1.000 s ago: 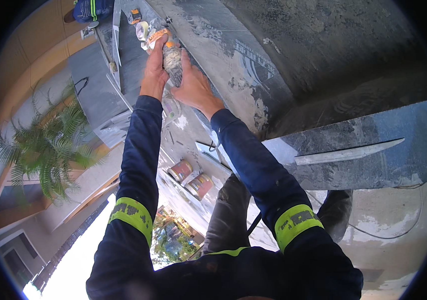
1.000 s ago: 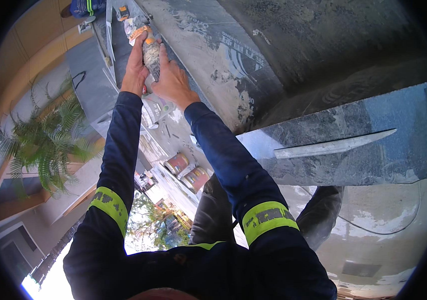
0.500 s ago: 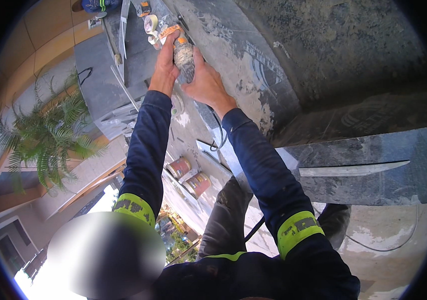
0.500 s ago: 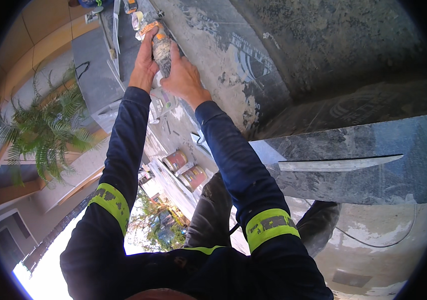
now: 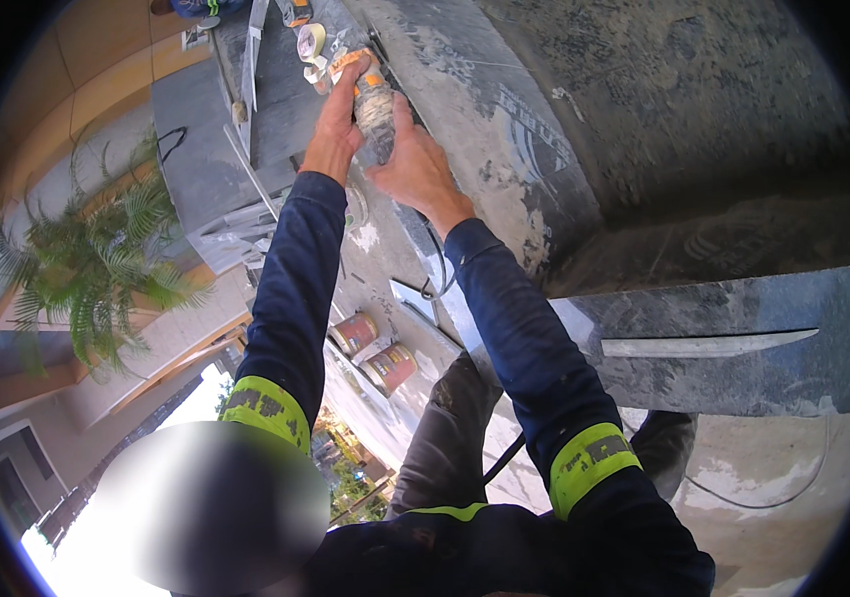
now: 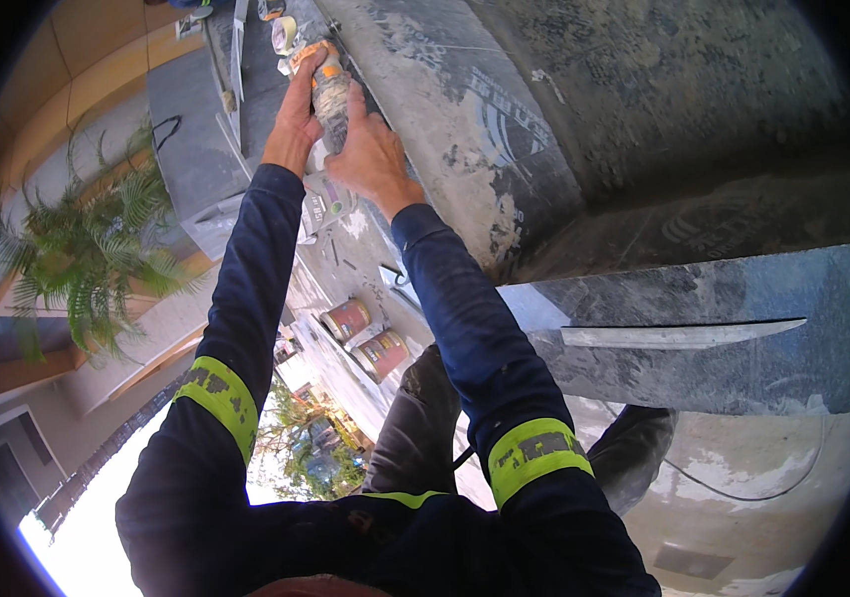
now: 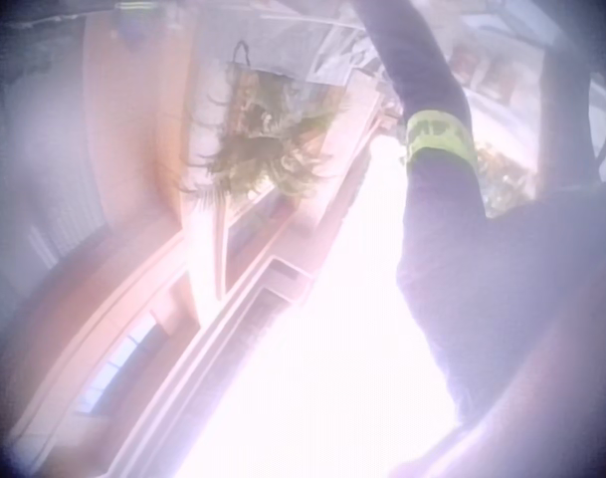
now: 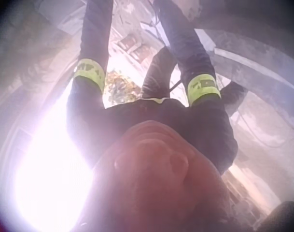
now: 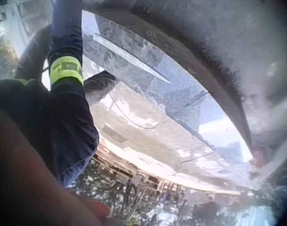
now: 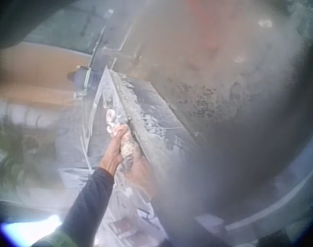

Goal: The person uses an angle grinder to smooth the edge of a large stone slab. They hold the tool with both hands and move it along the slab's edge, generating dust. The person repositions the slab and continues grinding different sections of the edge.

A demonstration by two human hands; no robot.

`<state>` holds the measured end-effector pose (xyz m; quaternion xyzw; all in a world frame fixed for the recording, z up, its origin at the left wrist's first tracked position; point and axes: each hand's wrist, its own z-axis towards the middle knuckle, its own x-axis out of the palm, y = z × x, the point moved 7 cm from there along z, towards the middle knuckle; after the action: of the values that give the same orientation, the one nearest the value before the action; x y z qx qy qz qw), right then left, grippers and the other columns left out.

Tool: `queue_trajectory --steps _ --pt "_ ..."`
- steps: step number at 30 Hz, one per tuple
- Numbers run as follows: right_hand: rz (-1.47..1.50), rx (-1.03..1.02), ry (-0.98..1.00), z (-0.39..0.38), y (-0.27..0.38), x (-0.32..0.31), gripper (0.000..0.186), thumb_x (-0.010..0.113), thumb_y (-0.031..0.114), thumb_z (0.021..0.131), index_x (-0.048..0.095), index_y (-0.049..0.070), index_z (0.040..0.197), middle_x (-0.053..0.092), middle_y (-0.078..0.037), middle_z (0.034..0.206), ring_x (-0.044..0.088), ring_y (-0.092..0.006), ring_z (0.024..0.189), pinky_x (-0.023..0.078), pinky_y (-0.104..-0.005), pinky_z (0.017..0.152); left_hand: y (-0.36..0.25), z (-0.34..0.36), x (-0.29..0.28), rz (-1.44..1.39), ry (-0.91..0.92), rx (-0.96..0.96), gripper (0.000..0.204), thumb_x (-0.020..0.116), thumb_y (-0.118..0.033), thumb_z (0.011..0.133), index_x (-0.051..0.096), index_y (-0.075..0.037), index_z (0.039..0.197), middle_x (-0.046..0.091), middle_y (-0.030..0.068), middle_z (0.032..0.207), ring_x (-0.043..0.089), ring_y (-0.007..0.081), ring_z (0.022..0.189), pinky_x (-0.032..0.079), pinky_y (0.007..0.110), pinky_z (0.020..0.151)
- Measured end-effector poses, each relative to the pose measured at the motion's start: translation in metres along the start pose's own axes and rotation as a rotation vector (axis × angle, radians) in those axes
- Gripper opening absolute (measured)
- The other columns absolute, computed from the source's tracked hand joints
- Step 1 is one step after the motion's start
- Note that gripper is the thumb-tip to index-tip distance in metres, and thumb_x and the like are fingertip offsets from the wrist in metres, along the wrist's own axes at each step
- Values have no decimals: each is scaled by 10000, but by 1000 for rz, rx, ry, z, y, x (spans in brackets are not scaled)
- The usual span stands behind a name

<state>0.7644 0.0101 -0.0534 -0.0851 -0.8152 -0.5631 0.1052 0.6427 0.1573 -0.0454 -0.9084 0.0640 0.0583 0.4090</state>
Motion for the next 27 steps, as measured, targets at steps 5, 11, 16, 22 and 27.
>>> queue_trajectory --steps 5,11,16,22,27 --pt "19 -10 15 2 -3 1 1178 853 147 809 184 -40 1760 740 -337 1240 744 -498 1168 587 -520 1018 2 -2 0 -18 4 1 272 816 -260 1033 697 -84 1202 744 72 969 752 229 821 666 385 741" --pt "-34 -62 -40 -2 -1 -1 1180 853 170 810 185 -31 1762 757 -306 1170 766 -473 1086 596 -514 974 5 -6 1 -50 -1 23 296 809 -267 1037 678 -66 1211 740 106 938 758 246 807 674 392 732" --pt "-15 -37 8 -4 -5 0 1165 851 165 808 203 -33 1756 757 -308 1199 760 -481 1109 597 -508 978 8 -11 4 -64 -7 28 309 800 -273 1041 670 -60 1224 743 117 922 761 251 789 678 396 721" --pt "-27 -68 -32 -9 -1 -3 1164 855 158 799 212 -41 1750 760 -310 1202 762 -475 1121 597 -501 977 10 -10 -1 -50 29 20 341 793 -288 1047 653 -53 1249 744 136 974 776 275 857 697 425 771" --pt "-24 -37 -8 -7 -3 -1 1168 858 152 792 214 -54 1745 763 -316 1204 764 -478 1130 597 -501 984 10 -8 -1 -72 89 -3 350 794 -273 1044 643 -52 1270 745 137 989 785 275 872 705 428 769"
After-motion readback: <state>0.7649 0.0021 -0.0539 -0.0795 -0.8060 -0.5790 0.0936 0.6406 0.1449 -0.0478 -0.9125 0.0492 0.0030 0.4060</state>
